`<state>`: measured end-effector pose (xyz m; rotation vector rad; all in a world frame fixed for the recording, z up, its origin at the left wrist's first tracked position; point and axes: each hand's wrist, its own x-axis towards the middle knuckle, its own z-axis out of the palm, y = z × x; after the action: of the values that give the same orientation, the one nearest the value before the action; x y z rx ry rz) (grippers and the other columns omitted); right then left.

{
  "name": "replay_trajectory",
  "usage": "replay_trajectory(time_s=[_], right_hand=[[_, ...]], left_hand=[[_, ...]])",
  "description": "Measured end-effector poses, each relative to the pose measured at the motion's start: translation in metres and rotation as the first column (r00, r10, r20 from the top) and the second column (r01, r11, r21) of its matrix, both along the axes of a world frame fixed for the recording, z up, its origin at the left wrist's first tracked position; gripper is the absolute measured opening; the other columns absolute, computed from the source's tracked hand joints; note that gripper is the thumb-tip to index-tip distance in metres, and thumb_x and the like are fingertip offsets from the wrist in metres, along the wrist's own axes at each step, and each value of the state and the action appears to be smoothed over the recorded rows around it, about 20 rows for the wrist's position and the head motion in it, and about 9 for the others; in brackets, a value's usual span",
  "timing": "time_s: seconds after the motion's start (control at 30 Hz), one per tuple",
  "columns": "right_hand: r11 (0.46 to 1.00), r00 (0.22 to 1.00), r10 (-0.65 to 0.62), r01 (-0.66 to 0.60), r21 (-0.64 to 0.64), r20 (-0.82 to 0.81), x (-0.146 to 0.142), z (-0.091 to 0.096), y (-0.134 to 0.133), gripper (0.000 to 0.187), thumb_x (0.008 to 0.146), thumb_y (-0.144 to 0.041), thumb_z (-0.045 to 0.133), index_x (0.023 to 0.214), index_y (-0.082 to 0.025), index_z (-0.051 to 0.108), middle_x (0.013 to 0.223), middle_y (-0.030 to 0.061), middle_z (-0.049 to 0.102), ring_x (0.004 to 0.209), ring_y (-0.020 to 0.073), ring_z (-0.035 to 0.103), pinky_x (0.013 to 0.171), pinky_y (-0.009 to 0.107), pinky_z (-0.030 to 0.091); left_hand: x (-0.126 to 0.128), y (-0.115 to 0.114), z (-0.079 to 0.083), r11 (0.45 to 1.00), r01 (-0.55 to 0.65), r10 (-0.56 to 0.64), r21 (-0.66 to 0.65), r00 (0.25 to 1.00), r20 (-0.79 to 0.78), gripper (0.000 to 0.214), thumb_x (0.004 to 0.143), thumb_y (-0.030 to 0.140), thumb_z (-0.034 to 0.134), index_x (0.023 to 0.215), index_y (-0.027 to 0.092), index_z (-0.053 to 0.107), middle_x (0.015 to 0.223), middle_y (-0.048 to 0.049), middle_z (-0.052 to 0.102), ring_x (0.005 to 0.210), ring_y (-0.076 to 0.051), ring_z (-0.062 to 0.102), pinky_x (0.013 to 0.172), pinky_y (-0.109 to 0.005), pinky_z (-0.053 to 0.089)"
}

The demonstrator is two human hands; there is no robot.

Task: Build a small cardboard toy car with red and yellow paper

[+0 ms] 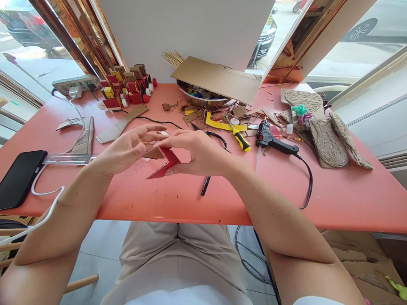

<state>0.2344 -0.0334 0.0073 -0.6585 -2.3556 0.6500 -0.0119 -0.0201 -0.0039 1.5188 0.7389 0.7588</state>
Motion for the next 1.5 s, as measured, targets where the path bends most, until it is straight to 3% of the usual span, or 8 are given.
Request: replay_trajectory(time_s=[0.1, 0.23, 0.33, 0.43, 0.9, 1.2, 1.4, 1.5], right_hand=[[0.995, 0.995, -0.074, 0.069, -0.078, -0.07, 0.008, 0.008, 0.002, 0.035, 0.093, -0.042, 0.082, 0.125, -0.029, 0.081, 0.119, 0.0047, 0.085, 0.11, 0.0234, 0.08, 0.098, 0.036, 0.063], [0.977, 0.966, -0.184, 0.159, -0.145, -0.182, 0.019, 0.011, 0.007, 0.037, 0.088, -0.043, 0.085, 0.122, -0.028, 0.082, 0.127, 0.0064, 0.082, 0.116, 0.0264, 0.079, 0.104, 0.041, 0.066], [0.963, 0.95, -0.243, 0.213, -0.163, -0.195, 0.024, 0.009, 0.012, 0.038, 0.086, -0.038, 0.086, 0.123, -0.028, 0.082, 0.127, 0.0062, 0.082, 0.108, 0.025, 0.081, 0.103, 0.041, 0.067], [0.954, 0.948, -0.283, 0.262, -0.147, -0.149, 0.025, 0.008, 0.013, 0.038, 0.086, -0.036, 0.085, 0.122, -0.025, 0.082, 0.126, 0.0074, 0.082, 0.107, 0.0262, 0.081, 0.102, 0.044, 0.068], [0.939, 0.933, -0.344, 0.345, 0.014, 0.109, 0.03, -0.003, 0.028, 0.024, 0.083, -0.035, 0.085, 0.104, -0.023, 0.083, 0.095, 0.0043, 0.083, 0.085, 0.0239, 0.078, 0.081, 0.037, 0.062], [0.943, 0.943, -0.326, 0.329, -0.041, 0.068, -0.006, -0.004, 0.005, 0.02, 0.087, -0.026, 0.078, 0.105, -0.018, 0.077, 0.097, 0.0061, 0.082, 0.085, 0.0198, 0.073, 0.079, 0.03, 0.052], [0.942, 0.973, -0.232, 0.228, -0.246, 0.01, -0.022, 0.0, -0.007, 0.032, 0.093, -0.037, 0.075, 0.117, -0.019, 0.065, 0.111, 0.0088, 0.082, 0.084, 0.0176, 0.076, 0.073, 0.028, 0.054], [0.948, 0.957, -0.254, 0.275, -0.16, 0.138, 0.009, 0.012, -0.003, 0.017, 0.095, -0.029, 0.067, 0.11, -0.022, 0.07, 0.108, 0.0065, 0.083, 0.085, 0.0187, 0.077, 0.076, 0.03, 0.056]], left_hand=[[-0.006, 0.006, -0.003, 0.948, -0.187, 0.214, 0.256, 0.974, -0.079, 0.085, 0.086, 0.091, 0.059, 0.128, 0.018, 0.069, 0.132, -0.0189, 0.077, 0.116, -0.032, 0.075, 0.102, -0.045, 0.059], [-0.008, 0.012, -0.012, 0.825, -0.252, 0.506, 0.506, 0.729, -0.461, 0.075, 0.081, 0.07, 0.079, 0.135, 0.02, 0.065, 0.143, -0.0172, 0.07, 0.139, -0.039, 0.061, 0.119, -0.056, 0.046], [-0.004, 0.012, -0.019, 0.864, -0.152, 0.476, 0.48, 0.556, -0.681, 0.078, 0.076, 0.055, 0.085, 0.141, 0.018, 0.06, 0.139, -0.0185, 0.072, 0.14, -0.043, 0.06, 0.117, -0.057, 0.047], [0.0, 0.013, -0.021, 0.875, -0.091, 0.448, 0.475, 0.524, -0.725, 0.062, 0.078, 0.044, 0.081, 0.133, 0.019, 0.064, 0.129, -0.0173, 0.076, 0.128, -0.041, 0.067, 0.109, -0.053, 0.052], [-0.006, 0.023, -0.027, 0.87, -0.129, 0.43, 0.477, 0.673, -0.602, 0.041, 0.073, 0.032, 0.076, 0.113, 0.023, 0.076, 0.112, -0.0088, 0.083, 0.109, -0.035, 0.077, 0.097, -0.045, 0.059], [-0.004, 0.008, -0.006, 0.873, -0.097, 0.256, 0.479, 0.926, -0.278, 0.09, 0.064, 0.062, 0.095, 0.142, 0.024, 0.07, 0.151, -0.0153, 0.069, 0.145, -0.04, 0.06, 0.122, -0.048, 0.047], [0.01, -0.004, -0.009, 0.894, -0.076, 0.213, 0.441, 0.939, -0.27, 0.068, 0.078, 0.056, 0.085, 0.137, 0.024, 0.071, 0.122, -0.0095, 0.082, 0.107, -0.03, 0.076, 0.099, -0.039, 0.059], [0.008, -0.002, -0.01, 0.882, -0.137, 0.274, 0.452, 0.927, -0.254, 0.059, 0.08, 0.052, 0.08, 0.13, 0.022, 0.073, 0.106, -0.0073, 0.082, 0.098, -0.027, 0.076, 0.091, -0.036, 0.059]])
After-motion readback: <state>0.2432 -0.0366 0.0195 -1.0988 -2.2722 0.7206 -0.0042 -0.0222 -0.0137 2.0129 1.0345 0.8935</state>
